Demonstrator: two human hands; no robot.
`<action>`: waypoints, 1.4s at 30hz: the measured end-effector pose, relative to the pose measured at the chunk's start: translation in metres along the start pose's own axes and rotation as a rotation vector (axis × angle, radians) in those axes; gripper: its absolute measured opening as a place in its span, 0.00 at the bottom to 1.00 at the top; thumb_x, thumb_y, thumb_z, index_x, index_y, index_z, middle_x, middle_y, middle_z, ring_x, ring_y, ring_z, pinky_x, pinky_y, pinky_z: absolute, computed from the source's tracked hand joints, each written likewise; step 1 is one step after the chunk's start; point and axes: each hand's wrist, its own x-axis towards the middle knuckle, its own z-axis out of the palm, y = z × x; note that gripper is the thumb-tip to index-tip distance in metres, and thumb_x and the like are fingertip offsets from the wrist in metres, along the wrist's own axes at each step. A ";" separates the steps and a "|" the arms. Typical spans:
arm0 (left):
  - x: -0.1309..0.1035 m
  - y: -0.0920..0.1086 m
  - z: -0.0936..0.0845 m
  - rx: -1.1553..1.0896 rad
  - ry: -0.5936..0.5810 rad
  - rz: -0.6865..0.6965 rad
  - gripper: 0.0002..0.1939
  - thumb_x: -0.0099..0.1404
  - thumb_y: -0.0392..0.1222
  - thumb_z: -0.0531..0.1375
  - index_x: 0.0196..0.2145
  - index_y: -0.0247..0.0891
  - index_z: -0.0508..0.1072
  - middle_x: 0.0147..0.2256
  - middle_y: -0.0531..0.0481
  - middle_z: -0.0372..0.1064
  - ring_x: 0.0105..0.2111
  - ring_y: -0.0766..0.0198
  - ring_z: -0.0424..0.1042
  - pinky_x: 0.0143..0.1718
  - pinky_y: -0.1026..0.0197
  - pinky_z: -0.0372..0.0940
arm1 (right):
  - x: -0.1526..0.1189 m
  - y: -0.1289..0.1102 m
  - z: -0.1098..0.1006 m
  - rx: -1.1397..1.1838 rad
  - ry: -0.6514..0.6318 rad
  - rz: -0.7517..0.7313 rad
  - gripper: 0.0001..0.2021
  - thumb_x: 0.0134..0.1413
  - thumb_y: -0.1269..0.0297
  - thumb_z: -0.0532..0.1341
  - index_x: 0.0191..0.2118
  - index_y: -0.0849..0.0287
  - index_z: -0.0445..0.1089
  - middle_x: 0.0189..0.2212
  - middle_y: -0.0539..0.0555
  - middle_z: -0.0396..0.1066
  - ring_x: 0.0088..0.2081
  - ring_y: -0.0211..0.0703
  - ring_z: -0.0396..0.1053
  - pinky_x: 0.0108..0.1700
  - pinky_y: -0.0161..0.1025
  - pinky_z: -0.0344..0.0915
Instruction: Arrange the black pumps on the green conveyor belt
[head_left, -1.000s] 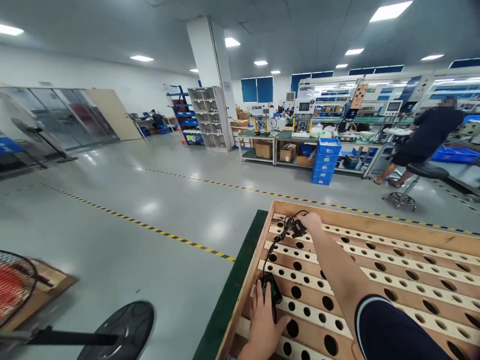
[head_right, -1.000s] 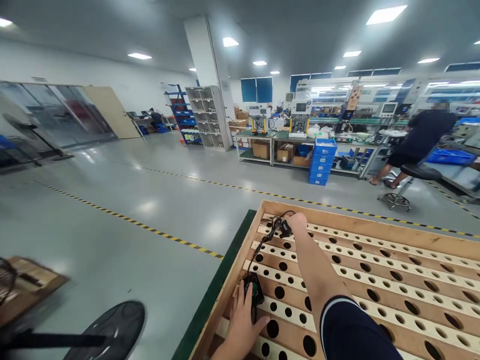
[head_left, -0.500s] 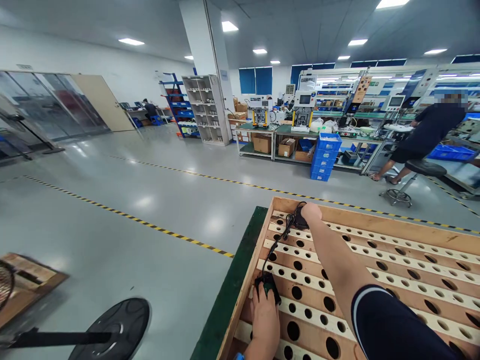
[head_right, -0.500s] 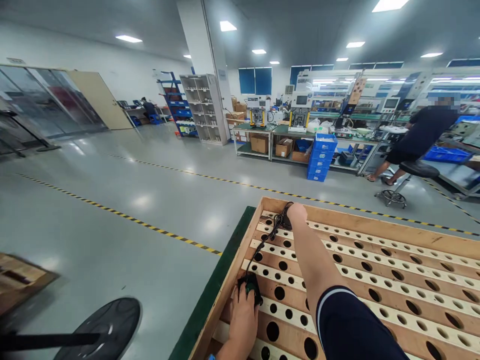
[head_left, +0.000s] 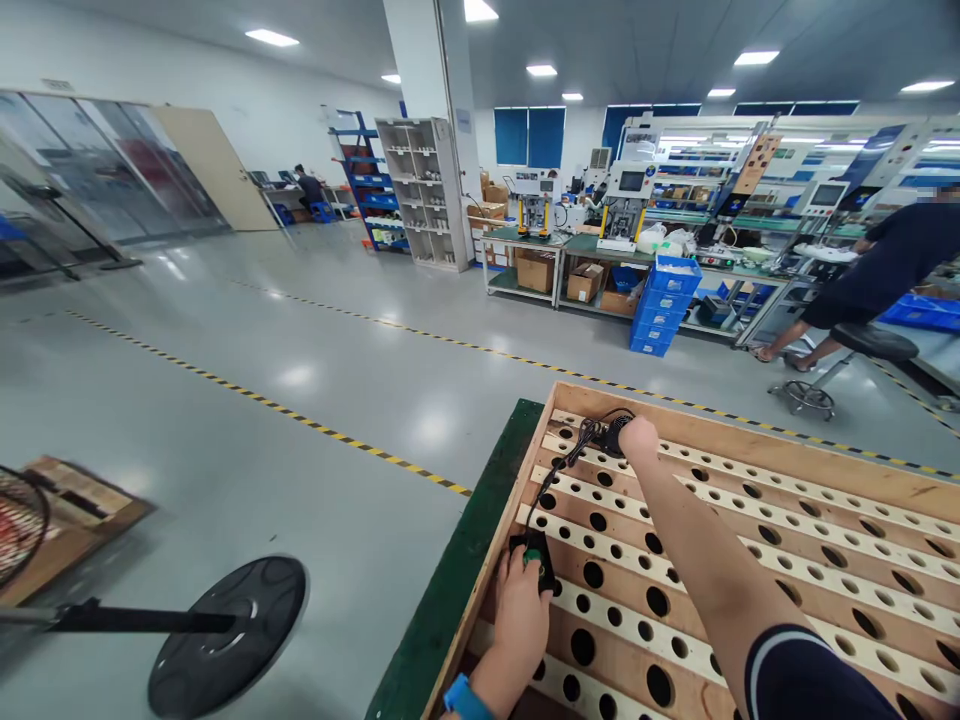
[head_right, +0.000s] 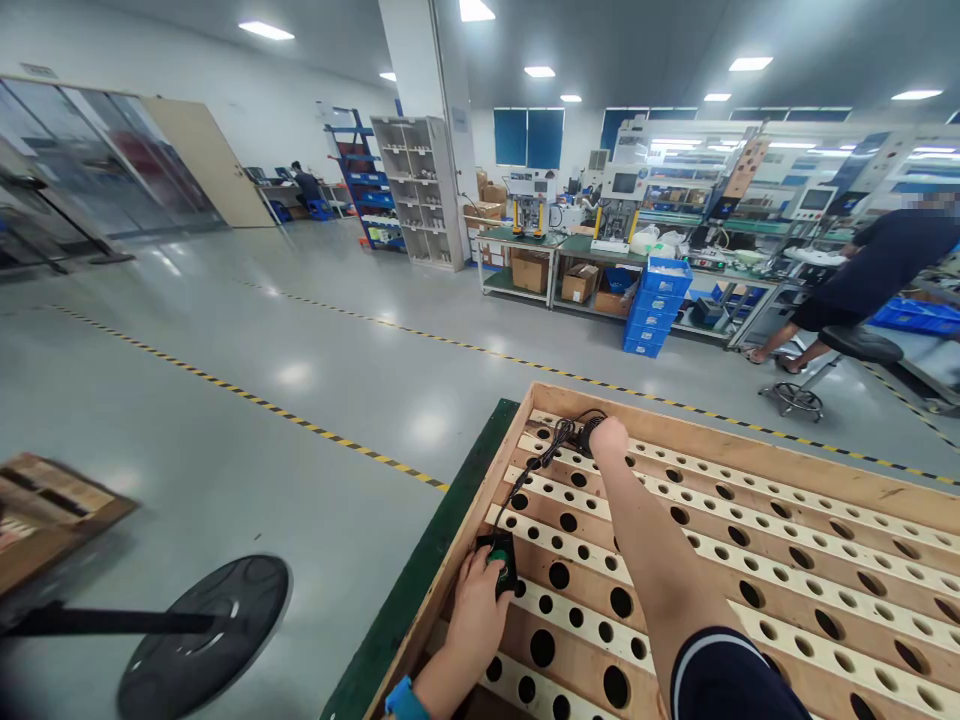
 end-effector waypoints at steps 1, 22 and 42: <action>0.001 -0.001 0.003 0.012 0.009 -0.001 0.29 0.64 0.32 0.55 0.64 0.36 0.65 0.71 0.41 0.48 0.71 0.47 0.47 0.70 0.51 0.46 | -0.001 -0.002 0.000 0.003 -0.007 -0.017 0.13 0.69 0.64 0.58 0.51 0.69 0.71 0.45 0.63 0.75 0.46 0.47 0.75 0.49 0.46 0.72; 0.015 0.010 -0.021 0.506 0.070 0.277 0.25 0.69 0.30 0.47 0.61 0.26 0.65 0.62 0.26 0.60 0.63 0.40 0.58 0.62 0.40 0.53 | -0.413 0.096 0.087 -0.035 -0.860 -0.614 0.30 0.39 0.35 0.71 0.37 0.59 0.78 0.33 0.59 0.79 0.35 0.56 0.77 0.36 0.41 0.72; 0.050 0.000 -0.041 0.782 -0.110 0.510 0.43 0.52 0.48 0.71 0.59 0.29 0.60 0.56 0.28 0.65 0.57 0.41 0.66 0.56 0.49 0.58 | -0.466 0.033 0.116 -0.044 -0.531 -0.430 0.15 0.60 0.60 0.60 0.45 0.68 0.72 0.37 0.70 0.76 0.39 0.62 0.77 0.39 0.50 0.72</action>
